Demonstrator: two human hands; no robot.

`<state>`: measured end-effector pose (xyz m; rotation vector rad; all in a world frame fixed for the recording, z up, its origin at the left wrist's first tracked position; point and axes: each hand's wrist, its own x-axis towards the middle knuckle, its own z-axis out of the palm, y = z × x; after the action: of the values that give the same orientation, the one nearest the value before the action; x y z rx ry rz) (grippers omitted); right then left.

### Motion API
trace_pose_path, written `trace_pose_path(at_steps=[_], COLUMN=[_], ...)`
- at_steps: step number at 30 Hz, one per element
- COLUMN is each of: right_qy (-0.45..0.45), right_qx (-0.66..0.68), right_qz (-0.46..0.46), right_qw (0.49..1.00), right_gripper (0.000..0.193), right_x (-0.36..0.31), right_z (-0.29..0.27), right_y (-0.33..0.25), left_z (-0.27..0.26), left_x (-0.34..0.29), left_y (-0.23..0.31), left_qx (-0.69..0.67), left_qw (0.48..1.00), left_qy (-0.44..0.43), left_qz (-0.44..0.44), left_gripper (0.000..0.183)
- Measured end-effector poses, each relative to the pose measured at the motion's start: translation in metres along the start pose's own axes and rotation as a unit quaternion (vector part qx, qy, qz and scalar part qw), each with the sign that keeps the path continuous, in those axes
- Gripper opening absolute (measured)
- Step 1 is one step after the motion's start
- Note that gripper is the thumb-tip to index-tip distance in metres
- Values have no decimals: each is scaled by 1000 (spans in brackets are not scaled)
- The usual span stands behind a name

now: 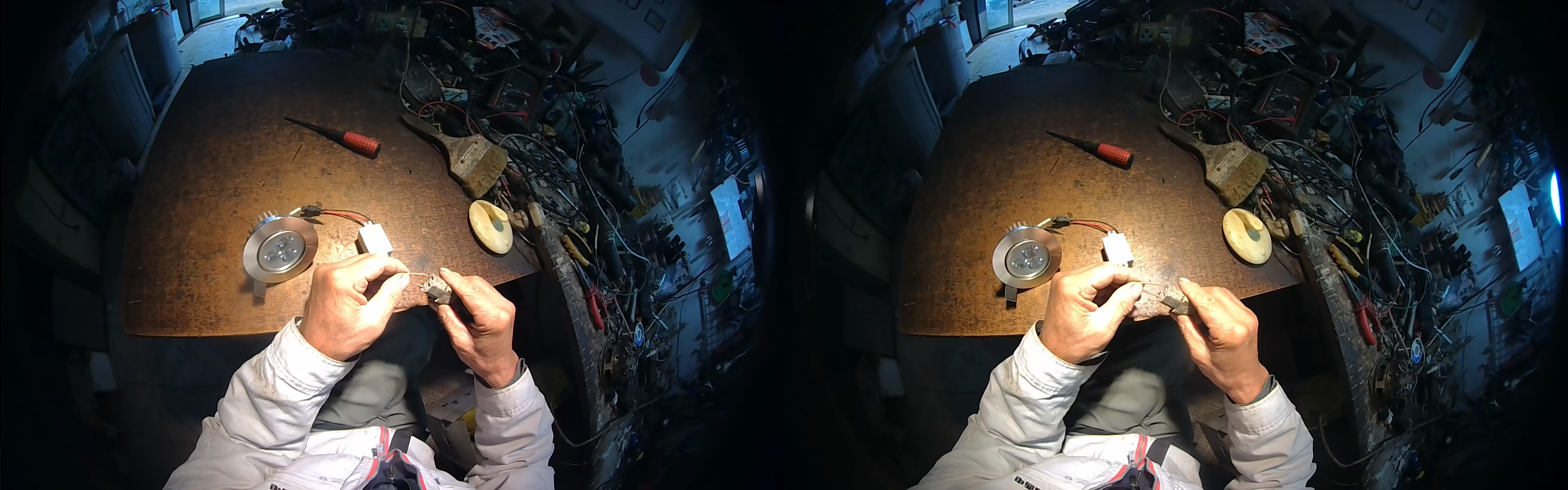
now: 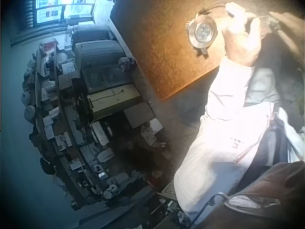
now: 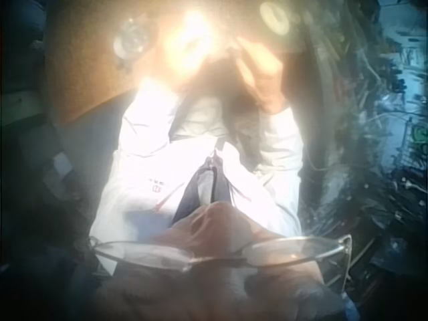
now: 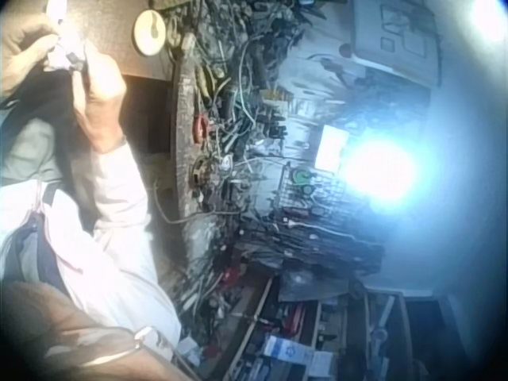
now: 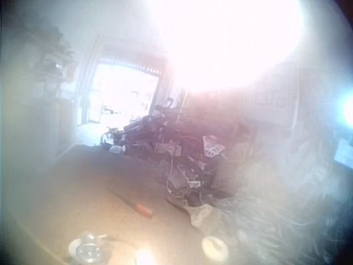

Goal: The person assembles a small electronic device by connecting wires to a circular component with three LEDs. They rotate the component to inspect it, then connect a power adapter to test the LEDs. The person continues to adjust the wiring and inspect the assembly throughout the clip.

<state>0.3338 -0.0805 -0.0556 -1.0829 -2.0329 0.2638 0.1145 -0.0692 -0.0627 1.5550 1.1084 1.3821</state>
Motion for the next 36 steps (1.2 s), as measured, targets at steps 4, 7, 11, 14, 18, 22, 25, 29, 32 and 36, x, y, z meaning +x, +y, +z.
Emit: trace_pose_path(at_steps=[4,7,11,14,18,22,25,29,32,36], right_qy=[-2,-6,-7,-9,-16,-18,-21,-17,-12,-12], right_qx=[-2,-5,-3,-3,-6,-18,-29,-37,-41,-36], right_qz=[-6,-5,-2,2,2,-8,-15,-17,-20,-11], right_qw=[1000,1000,1000,1000,1000,1000,999,999,999,999], right_gripper=[53,54,55,54,54,55,55,55,55,54], right_x=[0,0,0,1,1,2,2,2,3,3], right_z=[-1,-2,-3,-3,-4,-5,-6,-4,-3,-4], right_y=[0,-1,-2,-3,-3,-2,-2,-2,-3,-5], left_z=[0,-1,-2,-2,-2,-4,-3,-2,-2,-1], left_x=[0,0,1,1,1,1,1,1,1,0], left_y=[0,3,3,3,3,3,4,4,6,3], left_qx=[1,-1,-3,2,11,35,37,30,30,23], left_qw=[1000,1000,1000,1000,1000,998,998,999,999,999], left_qy=[-1,-7,-13,-15,-20,-30,-29,-27,-29,-28], left_qz=[4,-8,-1,8,17,32,33,22,1,13], left_gripper=[9,9,9,8,8,7,7,6,7,6])
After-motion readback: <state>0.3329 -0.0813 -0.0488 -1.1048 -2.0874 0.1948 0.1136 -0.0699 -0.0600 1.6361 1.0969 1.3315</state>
